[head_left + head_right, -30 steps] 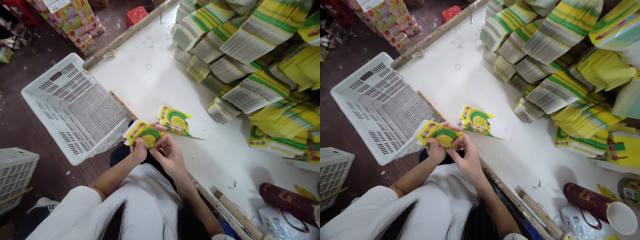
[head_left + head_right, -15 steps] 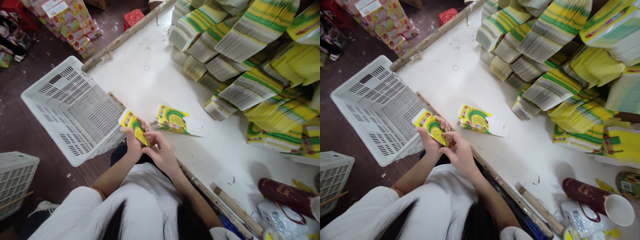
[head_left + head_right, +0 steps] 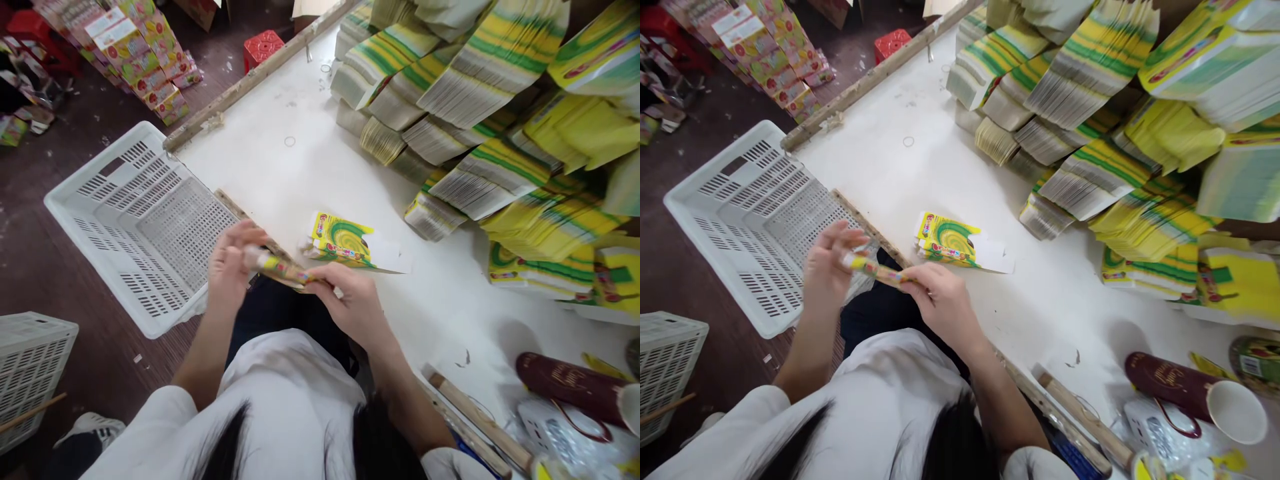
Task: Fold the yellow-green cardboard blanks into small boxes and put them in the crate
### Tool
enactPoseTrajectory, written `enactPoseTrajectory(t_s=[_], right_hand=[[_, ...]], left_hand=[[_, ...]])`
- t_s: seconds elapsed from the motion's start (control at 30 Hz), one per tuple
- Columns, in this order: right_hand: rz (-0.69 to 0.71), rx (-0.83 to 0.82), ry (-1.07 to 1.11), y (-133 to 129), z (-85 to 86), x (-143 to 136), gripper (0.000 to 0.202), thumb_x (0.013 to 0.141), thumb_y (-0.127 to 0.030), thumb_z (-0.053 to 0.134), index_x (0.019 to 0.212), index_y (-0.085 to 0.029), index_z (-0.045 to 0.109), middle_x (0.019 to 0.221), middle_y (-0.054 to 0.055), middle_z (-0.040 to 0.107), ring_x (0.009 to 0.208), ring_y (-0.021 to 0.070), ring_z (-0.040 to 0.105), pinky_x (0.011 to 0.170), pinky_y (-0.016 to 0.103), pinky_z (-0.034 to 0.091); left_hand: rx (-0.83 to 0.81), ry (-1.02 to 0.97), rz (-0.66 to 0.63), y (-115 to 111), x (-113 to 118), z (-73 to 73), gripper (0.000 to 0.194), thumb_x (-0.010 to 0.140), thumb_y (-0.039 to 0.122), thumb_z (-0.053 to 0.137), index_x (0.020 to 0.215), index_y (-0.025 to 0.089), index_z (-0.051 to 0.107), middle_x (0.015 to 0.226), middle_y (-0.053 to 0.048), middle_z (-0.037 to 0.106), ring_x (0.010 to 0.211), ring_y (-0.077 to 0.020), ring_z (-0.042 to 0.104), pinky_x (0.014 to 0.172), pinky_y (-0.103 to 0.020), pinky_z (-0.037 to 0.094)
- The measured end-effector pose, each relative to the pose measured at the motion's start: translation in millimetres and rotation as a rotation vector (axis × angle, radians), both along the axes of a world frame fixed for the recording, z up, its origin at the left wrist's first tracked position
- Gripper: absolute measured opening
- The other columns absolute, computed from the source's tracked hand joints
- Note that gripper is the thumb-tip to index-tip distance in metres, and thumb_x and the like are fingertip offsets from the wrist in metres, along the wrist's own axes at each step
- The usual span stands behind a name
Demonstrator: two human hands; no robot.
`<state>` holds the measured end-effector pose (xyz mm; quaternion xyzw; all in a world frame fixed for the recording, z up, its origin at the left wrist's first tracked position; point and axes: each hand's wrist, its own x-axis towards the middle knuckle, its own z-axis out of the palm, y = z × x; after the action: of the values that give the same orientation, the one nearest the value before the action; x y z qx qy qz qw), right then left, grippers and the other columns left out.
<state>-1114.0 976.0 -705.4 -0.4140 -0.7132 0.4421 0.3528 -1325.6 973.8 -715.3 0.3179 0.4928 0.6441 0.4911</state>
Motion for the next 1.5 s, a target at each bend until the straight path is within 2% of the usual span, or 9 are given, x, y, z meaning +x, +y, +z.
enactPoseTrajectory(t_s=[0.1, 0.2, 0.27, 0.47, 0.73, 0.9, 1.03, 1.2, 1.5], right_hand=[[0.271, 0.207, -0.292, -7.0, 17.7, 9.6, 0.020, 0.097, -0.011, 0.054, 0.102, -0.019, 0.071, 0.089, 0.005, 0.070, 0.082, 0.0180, 0.059, 0.075, 0.032, 0.047], [0.378, 0.405, -0.399, -15.0, 29.0, 10.8, 0.017, 0.099, -0.019, 0.054, 0.099, -0.019, 0.071, 0.086, 0.005, 0.070, 0.081, 0.0203, 0.056, 0.077, 0.036, 0.047], [0.331, 0.494, -0.361, -17.5, 31.0, 11.3, 0.017, 0.100, -0.020, 0.054, 0.103, -0.022, 0.070, 0.089, 0.005, 0.071, 0.086, 0.0209, 0.059, 0.088, 0.040, 0.048], [-0.252, 0.232, 0.025, -22.9, 11.2, 11.5, 0.065, 0.096, -0.042, 0.060, 0.154, -0.033, 0.035, 0.155, 0.009, 0.043, 0.145, 0.0315, 0.037, 0.120, 0.056, 0.032], [0.078, -0.694, 0.519, -20.8, -22.6, -6.9, 0.060, 0.096, -0.050, 0.060, 0.149, -0.027, 0.046, 0.150, 0.006, 0.054, 0.137, 0.0248, 0.052, 0.113, 0.043, 0.048], [0.048, -0.339, 0.395, -18.7, -26.0, -3.2, 0.080, 0.094, -0.063, 0.053, 0.159, -0.024, 0.027, 0.160, 0.013, 0.037, 0.148, 0.0283, 0.037, 0.121, 0.047, 0.036], [0.117, -0.001, 0.097, -21.4, -20.1, 2.4, 0.060, 0.100, -0.035, 0.054, 0.156, -0.031, 0.034, 0.165, 0.006, 0.027, 0.151, 0.0267, 0.030, 0.119, 0.045, 0.041], [-0.147, -0.043, 0.196, -16.3, -20.6, 10.1, 0.038, 0.101, -0.020, 0.051, 0.133, -0.035, 0.064, 0.141, 0.003, 0.061, 0.130, 0.0201, 0.060, 0.105, 0.038, 0.055], [0.028, 0.089, 0.064, -20.2, -24.0, 1.7, 0.066, 0.096, -0.012, 0.051, 0.156, -0.034, 0.033, 0.165, 0.005, 0.027, 0.150, 0.0249, 0.034, 0.120, 0.045, 0.040]], left_hand=[[0.087, 0.253, -0.251, -6.7, -22.5, 26.3, 0.081, 0.070, 0.073, 0.073, 0.134, 0.025, 0.060, 0.127, -0.011, 0.066, 0.115, -0.0250, 0.064, 0.094, -0.033, 0.055], [0.010, 0.571, -0.719, -17.0, -14.6, 36.5, 0.110, 0.057, 0.058, 0.089, 0.150, 0.024, 0.042, 0.139, -0.013, 0.059, 0.124, -0.0316, 0.059, 0.101, -0.039, 0.052], [-0.048, 0.677, -0.888, -22.8, 1.2, 32.0, 0.102, 0.063, 0.044, 0.089, 0.150, 0.025, 0.039, 0.133, -0.012, 0.063, 0.115, -0.0297, 0.065, 0.092, -0.037, 0.056], [0.017, 0.810, -0.577, -33.3, 35.7, 7.7, 0.074, 0.070, 0.033, 0.083, 0.135, 0.026, 0.047, 0.112, -0.005, 0.069, 0.087, -0.0194, 0.069, 0.072, -0.028, 0.055], [0.365, 0.894, -0.418, -29.7, 46.7, -11.8, 0.069, 0.066, 0.016, 0.076, 0.127, 0.029, 0.047, 0.110, -0.004, 0.061, 0.099, -0.0219, 0.066, 0.078, -0.031, 0.054], [0.228, 0.944, -0.543, -23.8, 43.1, -9.5, 0.064, 0.069, 0.022, 0.075, 0.124, 0.028, 0.043, 0.107, -0.003, 0.060, 0.088, -0.0214, 0.067, 0.069, -0.029, 0.051], [0.134, 0.861, -0.571, -19.1, 41.5, -7.3, 0.072, 0.070, 0.030, 0.077, 0.129, 0.025, 0.036, 0.119, -0.008, 0.057, 0.087, -0.0210, 0.067, 0.069, -0.031, 0.052], [0.064, 1.002, -0.386, -14.6, 33.9, -1.2, 0.066, 0.066, 0.019, 0.078, 0.125, 0.023, 0.047, 0.119, -0.009, 0.057, 0.106, -0.0252, 0.061, 0.087, -0.037, 0.051], [0.190, 1.165, -0.477, -20.3, 34.2, 1.6, 0.056, 0.071, 0.021, 0.076, 0.122, 0.023, 0.053, 0.112, -0.009, 0.067, 0.100, -0.0279, 0.065, 0.085, -0.040, 0.052]])
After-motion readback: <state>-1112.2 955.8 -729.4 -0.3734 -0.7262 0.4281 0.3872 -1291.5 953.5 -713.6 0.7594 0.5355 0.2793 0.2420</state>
